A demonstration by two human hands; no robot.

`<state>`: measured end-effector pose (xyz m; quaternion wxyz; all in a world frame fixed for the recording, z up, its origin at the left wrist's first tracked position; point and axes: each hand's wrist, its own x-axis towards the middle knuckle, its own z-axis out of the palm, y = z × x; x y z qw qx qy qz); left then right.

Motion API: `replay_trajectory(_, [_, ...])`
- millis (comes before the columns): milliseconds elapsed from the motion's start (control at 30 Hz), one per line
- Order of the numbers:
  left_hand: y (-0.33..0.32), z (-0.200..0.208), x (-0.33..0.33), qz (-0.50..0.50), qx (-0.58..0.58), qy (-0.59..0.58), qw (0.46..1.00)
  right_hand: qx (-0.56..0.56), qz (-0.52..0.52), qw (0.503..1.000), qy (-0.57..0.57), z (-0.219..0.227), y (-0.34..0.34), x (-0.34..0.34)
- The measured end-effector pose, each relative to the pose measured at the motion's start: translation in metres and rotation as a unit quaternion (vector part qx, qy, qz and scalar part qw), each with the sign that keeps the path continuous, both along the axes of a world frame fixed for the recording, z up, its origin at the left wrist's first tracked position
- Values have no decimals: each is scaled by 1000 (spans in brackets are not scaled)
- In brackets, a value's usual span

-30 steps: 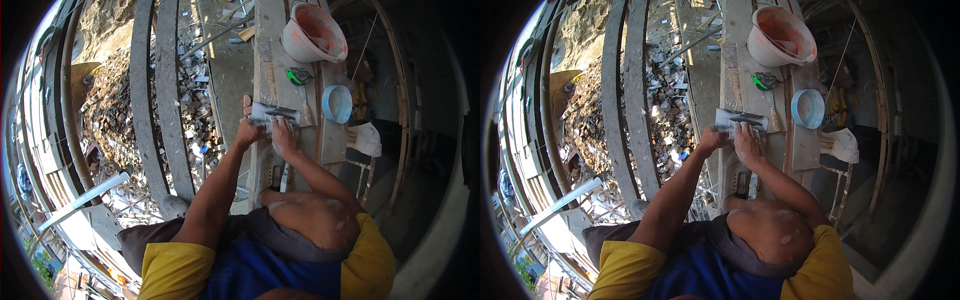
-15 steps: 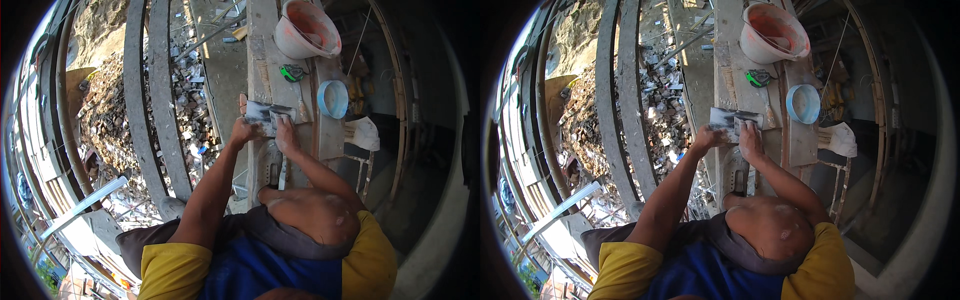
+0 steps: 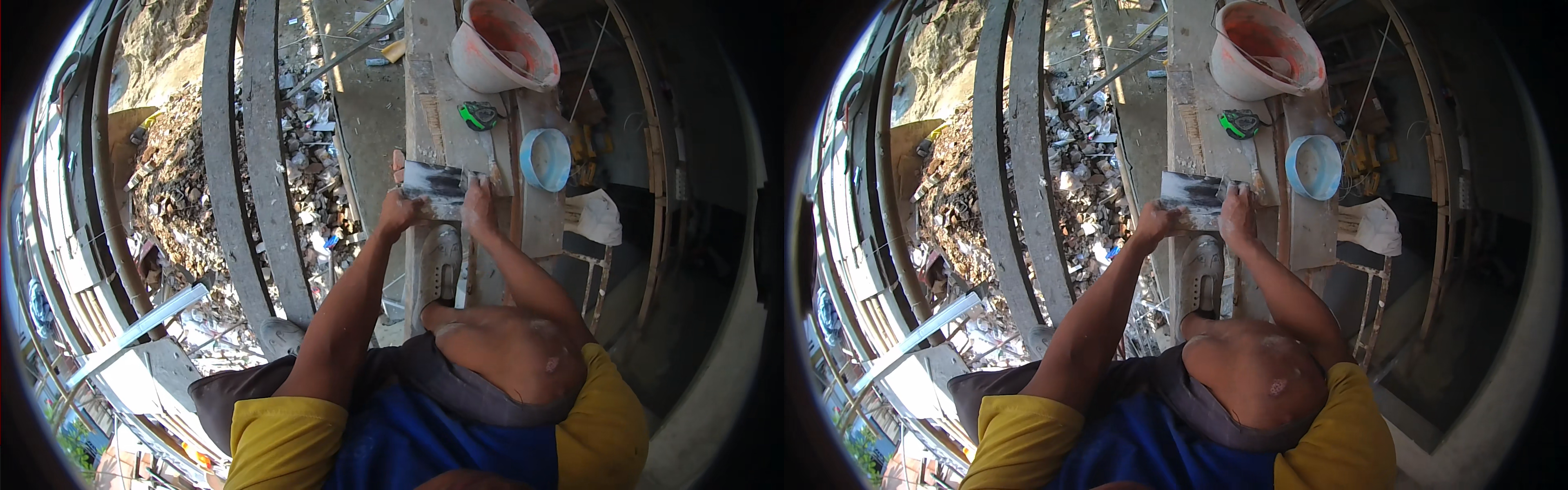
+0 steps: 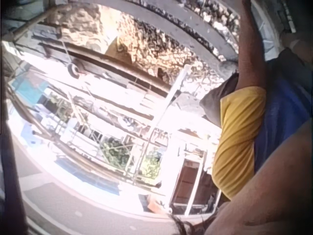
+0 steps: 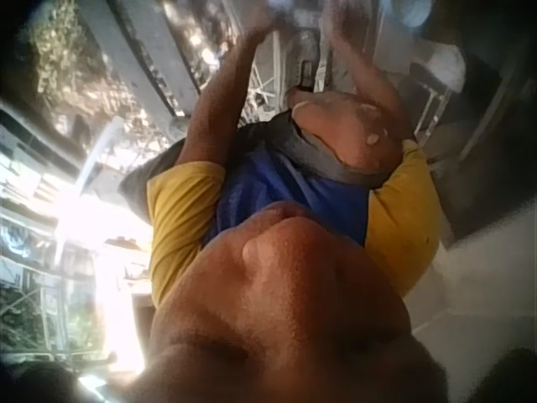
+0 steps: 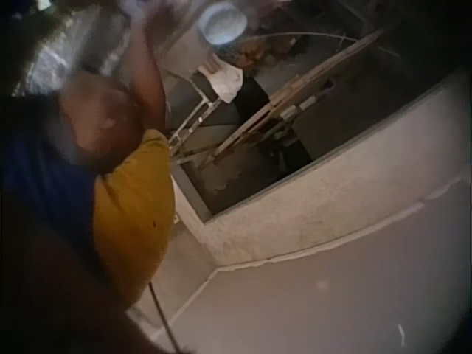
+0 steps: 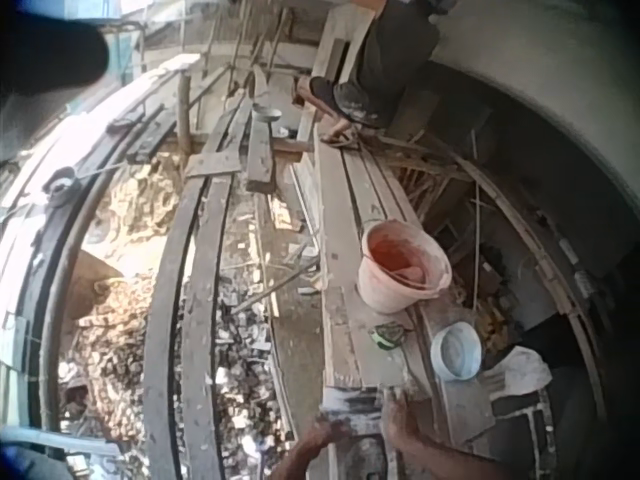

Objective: The person applies plaster to a structural beam using a scraper and a small bowl while seated on scaffolding. They scoop material from the bowl and spread it along the beam's edge, smoothing the surface with the tool and their fingers.

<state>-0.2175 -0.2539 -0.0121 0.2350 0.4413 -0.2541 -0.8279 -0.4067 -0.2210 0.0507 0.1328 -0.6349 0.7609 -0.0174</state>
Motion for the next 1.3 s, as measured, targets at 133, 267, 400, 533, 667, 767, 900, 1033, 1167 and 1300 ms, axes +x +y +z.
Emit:
replay_trajectory(133, [2, -5, 2, 6, -23, -11, 1000, -24, 50, 998, 2, -3, 6, 15])
replay_trajectory(267, [4, 3, -5, 52, 32, 15, 998, -35, 7, 999, -3, 2, 3, 4])
replay_trajectory(400, [-1, -18, 5, -7, -40, -16, 999, -25, 42, 999, 5, -1, 5, 19])
replay_trajectory(533, [4, -13, -12, 7, -30, 15, 999, -28, -4, 1000, -2, -6, 5, -15])
replay_trajectory(667, [3, -10, 1, 0, -26, 20, 999, 6, 6, 1000, 15, -6, 18, 10])
replay_trajectory(767, [3, -7, 0, 25, -5, -12, 1000, -21, 10, 999, -32, -3, 16, 6])
replay_trajectory(900, [3, -3, -4, 23, -12, 11, 1000, -4, -13, 998, 60, -13, 10, -11])
replay_trajectory(1033, [3, -8, 3, 26, -25, -14, 999, 3, 4, 999, -43, -3, 20, 6])
replay_trajectory(1167, [7, -3, -9, 29, 0, 9, 1000, -17, -3, 1000, 23, -5, 14, -11])
replay_trajectory(1300, [3, -10, -1, 24, -5, -9, 1000, -18, 84, 995, 57, -5, 29, 14])
